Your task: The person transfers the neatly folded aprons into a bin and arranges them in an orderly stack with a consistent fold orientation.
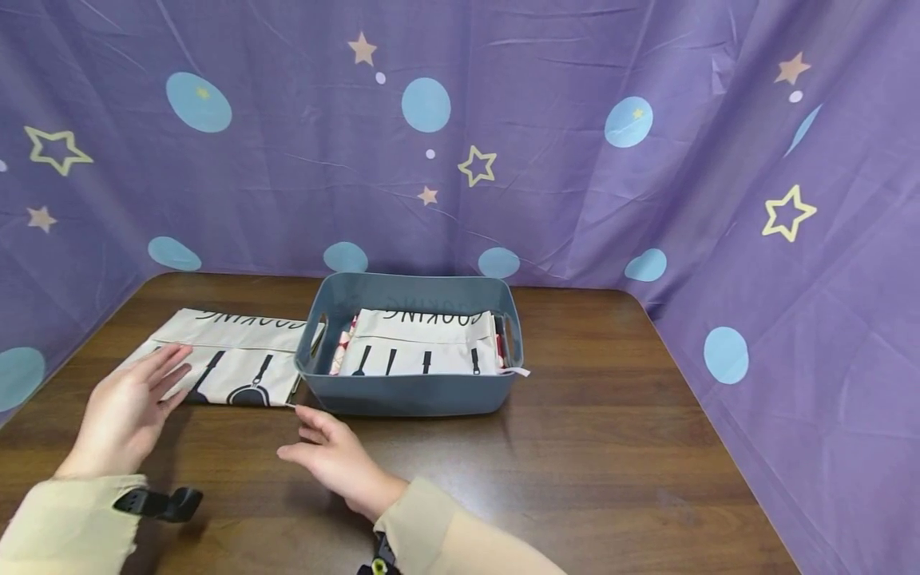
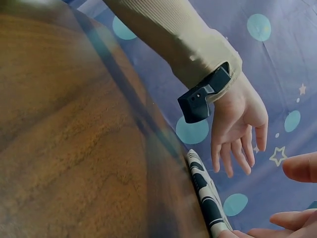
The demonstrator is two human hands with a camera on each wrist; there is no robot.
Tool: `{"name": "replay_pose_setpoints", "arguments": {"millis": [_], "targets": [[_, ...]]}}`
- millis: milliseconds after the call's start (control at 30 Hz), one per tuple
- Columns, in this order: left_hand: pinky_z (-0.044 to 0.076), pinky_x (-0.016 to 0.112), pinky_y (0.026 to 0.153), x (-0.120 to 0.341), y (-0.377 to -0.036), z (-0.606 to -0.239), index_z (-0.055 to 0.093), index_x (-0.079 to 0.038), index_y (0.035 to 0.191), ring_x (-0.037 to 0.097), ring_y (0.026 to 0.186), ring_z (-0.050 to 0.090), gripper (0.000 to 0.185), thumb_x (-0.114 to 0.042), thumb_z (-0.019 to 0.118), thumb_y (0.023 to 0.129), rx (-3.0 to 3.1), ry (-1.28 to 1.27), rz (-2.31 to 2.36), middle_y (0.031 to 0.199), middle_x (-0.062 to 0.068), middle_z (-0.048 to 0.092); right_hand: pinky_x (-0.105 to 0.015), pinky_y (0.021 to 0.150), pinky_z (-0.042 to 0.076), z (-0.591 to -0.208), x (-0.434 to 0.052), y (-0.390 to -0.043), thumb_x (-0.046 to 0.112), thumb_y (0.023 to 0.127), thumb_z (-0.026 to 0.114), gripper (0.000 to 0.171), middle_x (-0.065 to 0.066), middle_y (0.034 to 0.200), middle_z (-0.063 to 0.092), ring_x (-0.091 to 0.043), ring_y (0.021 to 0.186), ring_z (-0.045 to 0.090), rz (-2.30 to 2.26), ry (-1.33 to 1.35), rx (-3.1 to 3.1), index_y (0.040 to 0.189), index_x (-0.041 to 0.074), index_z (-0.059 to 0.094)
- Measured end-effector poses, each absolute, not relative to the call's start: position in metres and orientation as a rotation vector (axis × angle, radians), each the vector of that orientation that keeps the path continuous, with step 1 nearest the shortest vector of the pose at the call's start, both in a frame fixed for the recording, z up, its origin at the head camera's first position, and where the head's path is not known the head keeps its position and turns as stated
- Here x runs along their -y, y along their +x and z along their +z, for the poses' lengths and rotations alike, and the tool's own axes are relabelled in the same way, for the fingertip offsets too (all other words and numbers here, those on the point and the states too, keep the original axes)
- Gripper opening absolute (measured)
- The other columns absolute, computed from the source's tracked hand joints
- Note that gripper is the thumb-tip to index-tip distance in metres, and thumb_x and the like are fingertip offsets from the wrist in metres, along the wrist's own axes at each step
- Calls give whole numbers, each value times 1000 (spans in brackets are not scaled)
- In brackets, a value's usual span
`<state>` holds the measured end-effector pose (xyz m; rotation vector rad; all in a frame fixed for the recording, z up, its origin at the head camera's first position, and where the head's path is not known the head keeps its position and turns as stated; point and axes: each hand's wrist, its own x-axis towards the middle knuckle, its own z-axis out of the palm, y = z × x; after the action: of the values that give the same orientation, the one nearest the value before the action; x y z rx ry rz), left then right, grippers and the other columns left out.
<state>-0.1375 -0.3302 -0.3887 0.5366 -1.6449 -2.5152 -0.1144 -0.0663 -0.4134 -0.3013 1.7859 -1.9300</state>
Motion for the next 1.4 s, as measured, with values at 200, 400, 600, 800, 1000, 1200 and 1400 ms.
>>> {"name": "replay_pose_setpoints", "arguments": {"millis": [200, 400, 600, 800, 1000, 1200, 1400], "targets": [[22, 30, 94, 339, -138, -394, 65, -32, 99, -1, 98, 51, 8, -29, 58, 100, 1622, 599, -2467, 95, -26, 69, -39, 112, 42, -415, 69, -119, 7, 90, 65, 59, -14, 152, 45, -31, 140, 43, -1893, -297, -1804, 145, 2, 47], [11, 32, 112, 340, -142, -390, 67, -33, 94, 2, 103, 40, 14, -28, 57, 101, 1588, 785, -2400, 92, -29, 63, -41, 115, 38, -415, 74, -124, 12, 89, 67, 60, -9, 153, 44, -29, 145, 38, -1850, -286, -1842, 146, 5, 47], [19, 29, 105, 344, -144, -391, 68, -32, 86, 1, 102, 37, 20, -23, 58, 100, 1557, 862, -2337, 101, -27, 58, -43, 116, 36, -416, 78, -126, 10, 88, 68, 61, -10, 153, 45, -30, 145, 37, -1849, -257, -1854, 145, 5, 48], [13, 27, 110, 346, -146, -393, 63, -33, 94, -4, 111, 35, 16, -23, 53, 102, 1579, 934, -2286, 118, -24, 50, -43, 116, 36, -417, 81, -128, 11, 87, 69, 62, -12, 152, 46, -30, 144, 38, -1843, -243, -1863, 145, 6, 48], [4, 29, 122, 350, -150, -395, 45, -27, 142, 0, 144, 16, 38, -29, 45, 104, 1673, 918, -2256, 160, -10, 26, -44, 116, 36, -419, 84, -132, 11, 86, 69, 62, -13, 152, 45, -30, 144, 38, -1848, -221, -1861, 145, 7, 49], [1, 24, 123, 357, -151, -398, 15, -6, 158, -1, 145, 10, 65, -31, 43, 104, 1749, 934, -2168, 166, -7, 10, -46, 117, 35, -423, 87, -135, 10, 86, 69, 61, -15, 152, 45, -31, 144, 38, -1862, -186, -1855, 143, 4, 50], [0, 25, 123, 362, -151, -398, 4, -4, 158, 3, 147, 4, 72, -31, 42, 103, 1811, 956, -2106, 166, 0, 2, -46, 118, 32, -424, 88, -137, 11, 86, 70, 60, -17, 152, 45, -31, 145, 37, -1851, -179, -1866, 143, 5, 51]]}}
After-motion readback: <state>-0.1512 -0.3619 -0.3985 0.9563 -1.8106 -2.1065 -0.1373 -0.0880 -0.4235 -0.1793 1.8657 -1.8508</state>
